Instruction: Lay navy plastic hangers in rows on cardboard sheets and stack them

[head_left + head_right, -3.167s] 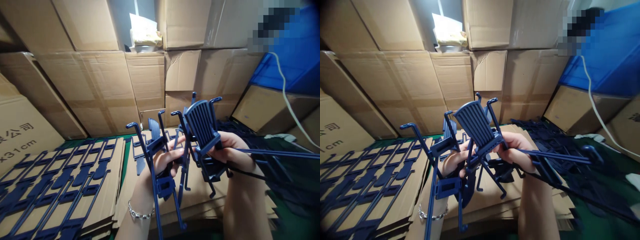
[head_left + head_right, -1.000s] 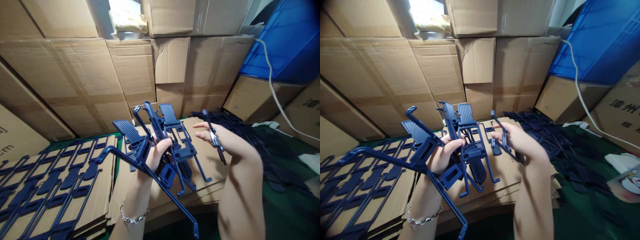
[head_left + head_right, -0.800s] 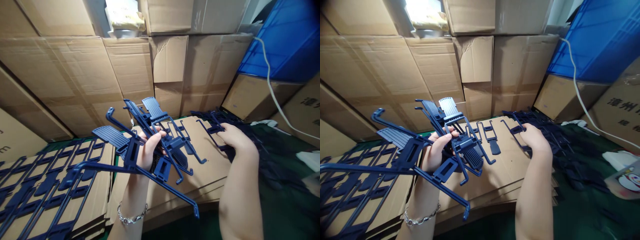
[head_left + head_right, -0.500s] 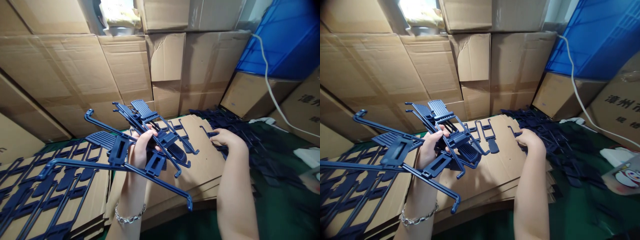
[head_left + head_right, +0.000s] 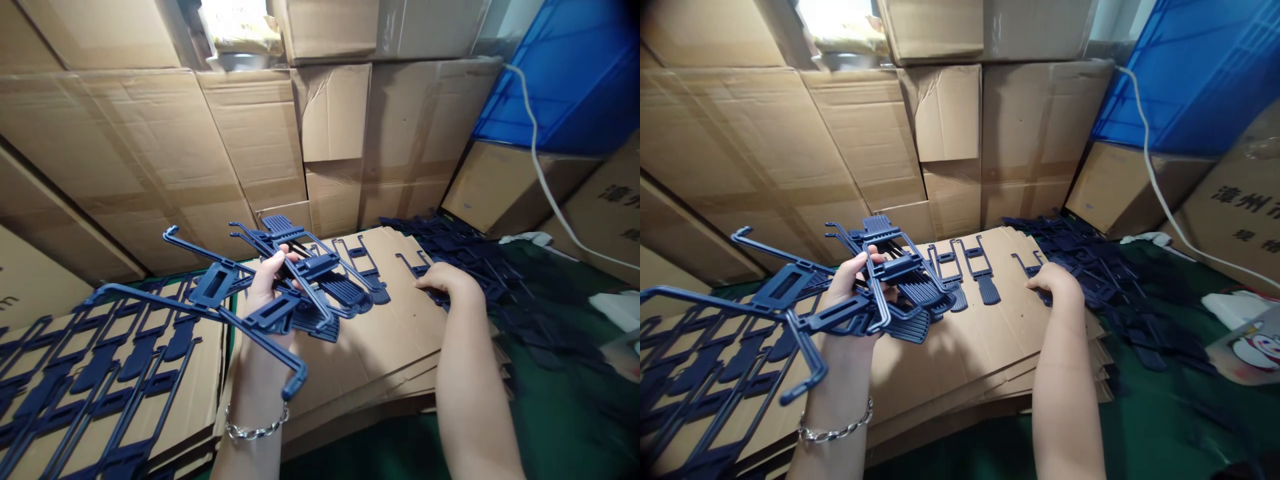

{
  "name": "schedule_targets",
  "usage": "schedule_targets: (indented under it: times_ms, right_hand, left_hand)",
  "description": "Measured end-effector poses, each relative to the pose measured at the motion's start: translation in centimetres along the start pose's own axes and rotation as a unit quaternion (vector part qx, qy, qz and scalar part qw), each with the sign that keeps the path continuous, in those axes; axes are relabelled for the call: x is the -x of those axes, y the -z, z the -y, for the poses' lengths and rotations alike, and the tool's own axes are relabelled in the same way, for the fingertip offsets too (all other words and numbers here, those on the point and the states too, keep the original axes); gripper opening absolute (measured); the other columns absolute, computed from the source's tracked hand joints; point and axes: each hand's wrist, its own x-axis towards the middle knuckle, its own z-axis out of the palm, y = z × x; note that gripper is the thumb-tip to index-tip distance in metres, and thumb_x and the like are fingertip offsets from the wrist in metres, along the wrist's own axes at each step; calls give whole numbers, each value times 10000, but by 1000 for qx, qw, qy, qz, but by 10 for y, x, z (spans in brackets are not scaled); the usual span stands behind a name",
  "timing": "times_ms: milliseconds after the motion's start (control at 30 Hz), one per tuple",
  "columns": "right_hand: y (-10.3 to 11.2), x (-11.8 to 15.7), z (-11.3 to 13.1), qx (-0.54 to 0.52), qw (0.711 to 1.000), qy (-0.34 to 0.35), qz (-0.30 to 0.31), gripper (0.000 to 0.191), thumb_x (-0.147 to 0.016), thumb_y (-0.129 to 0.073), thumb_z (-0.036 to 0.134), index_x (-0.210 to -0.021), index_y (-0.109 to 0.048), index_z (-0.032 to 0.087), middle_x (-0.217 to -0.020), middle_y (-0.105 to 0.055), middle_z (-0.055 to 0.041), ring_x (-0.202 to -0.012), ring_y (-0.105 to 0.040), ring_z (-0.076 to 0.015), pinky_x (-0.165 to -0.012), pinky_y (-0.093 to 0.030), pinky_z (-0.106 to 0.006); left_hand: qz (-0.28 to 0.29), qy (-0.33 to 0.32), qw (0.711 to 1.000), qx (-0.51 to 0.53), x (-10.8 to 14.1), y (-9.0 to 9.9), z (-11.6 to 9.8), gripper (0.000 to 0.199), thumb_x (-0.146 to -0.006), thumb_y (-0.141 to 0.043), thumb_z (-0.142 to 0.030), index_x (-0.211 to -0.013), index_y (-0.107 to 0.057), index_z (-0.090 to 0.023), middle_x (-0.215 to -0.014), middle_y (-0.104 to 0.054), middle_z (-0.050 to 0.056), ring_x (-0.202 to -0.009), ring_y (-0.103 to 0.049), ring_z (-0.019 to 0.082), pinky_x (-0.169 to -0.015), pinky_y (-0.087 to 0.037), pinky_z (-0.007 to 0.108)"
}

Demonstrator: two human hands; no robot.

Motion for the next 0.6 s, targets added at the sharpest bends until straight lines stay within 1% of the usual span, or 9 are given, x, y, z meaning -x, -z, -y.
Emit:
schedule_targets:
  times_ms: [100,133,200,300,367,433,500,567,600]
  right_hand:
    - [9,16,5,-8,999,20,-32,120,-690,-595,212,-598,-608,136,-597,-599,-42,-513,-527,-130,-469,-338,-222]
    - [13,23,8,-20,997,35,-60,129,-723,-558,226,-638,-614,147,-621,-609,-35,-543,-537,-129,-484,-341,-215]
    - [23,39,13,-67,985,79,-140,184,-788,-487,278,-720,-622,174,-667,-628,-19,-604,-554,-127,-522,-352,-204]
    - [33,54,21,-141,946,127,-263,233,-823,-447,336,-762,-620,191,-655,-635,-10,-632,-567,-137,-571,-369,-208]
    - [32,51,25,-154,936,122,-292,250,-831,-436,341,-784,-627,186,-653,-638,-24,-646,-582,-148,-600,-385,-215]
    - [25,39,24,-128,952,89,-262,271,-839,-422,326,-871,-646,177,-726,-657,-55,-692,-604,-164,-619,-402,-223]
    - [14,22,19,-81,976,40,-196,282,-806,-479,317,-959,-652,155,-807,-666,-96,-730,-619,-191,-612,-417,-237]
    - [5,7,13,-44,989,7,-139,309,-732,-578,321,-971,-662,144,-833,-666,-118,-741,-626,-222,-594,-430,-255]
    - [2,3,10,-33,992,4,-123,326,-702,-609,328,-966,-667,147,-841,-667,-118,-752,-627,-232,-594,-438,-261]
  left_hand:
    - [-12,0,999,33,-5,2,-2,64,-743,-541,-164,-782,-577,-129,-617,-563,-36,-397,-467,27,-364,-371,119]
    - [-12,0,999,41,-7,3,-1,63,-765,-519,-160,-769,-572,-126,-594,-548,-36,-400,-465,28,-371,-374,118]
    - [-5,5,998,61,-11,5,0,102,-795,-486,-158,-725,-553,-126,-539,-509,-41,-393,-455,32,-367,-369,119]
    - [-3,17,996,91,-16,8,2,162,-821,-436,-143,-685,-522,-142,-509,-486,-44,-386,-441,38,-345,-353,117]
    - [-9,13,995,97,-18,9,2,179,-834,-404,-133,-702,-523,-152,-524,-501,-39,-389,-444,43,-336,-354,120]
    - [-11,10,996,91,-19,9,2,178,-842,-401,-146,-718,-528,-159,-528,-505,-38,-384,-445,46,-326,-349,120]
    - [-15,13,996,88,-19,10,3,167,-843,-419,-164,-715,-527,-163,-515,-492,-45,-372,-440,40,-320,-343,114]
    - [-21,24,995,96,-19,10,4,160,-839,-434,-168,-701,-513,-160,-513,-488,-49,-368,-445,37,-321,-345,112]
    - [-25,28,994,103,-18,10,5,158,-837,-433,-165,-697,-505,-158,-519,-494,-48,-372,-453,38,-323,-348,113]
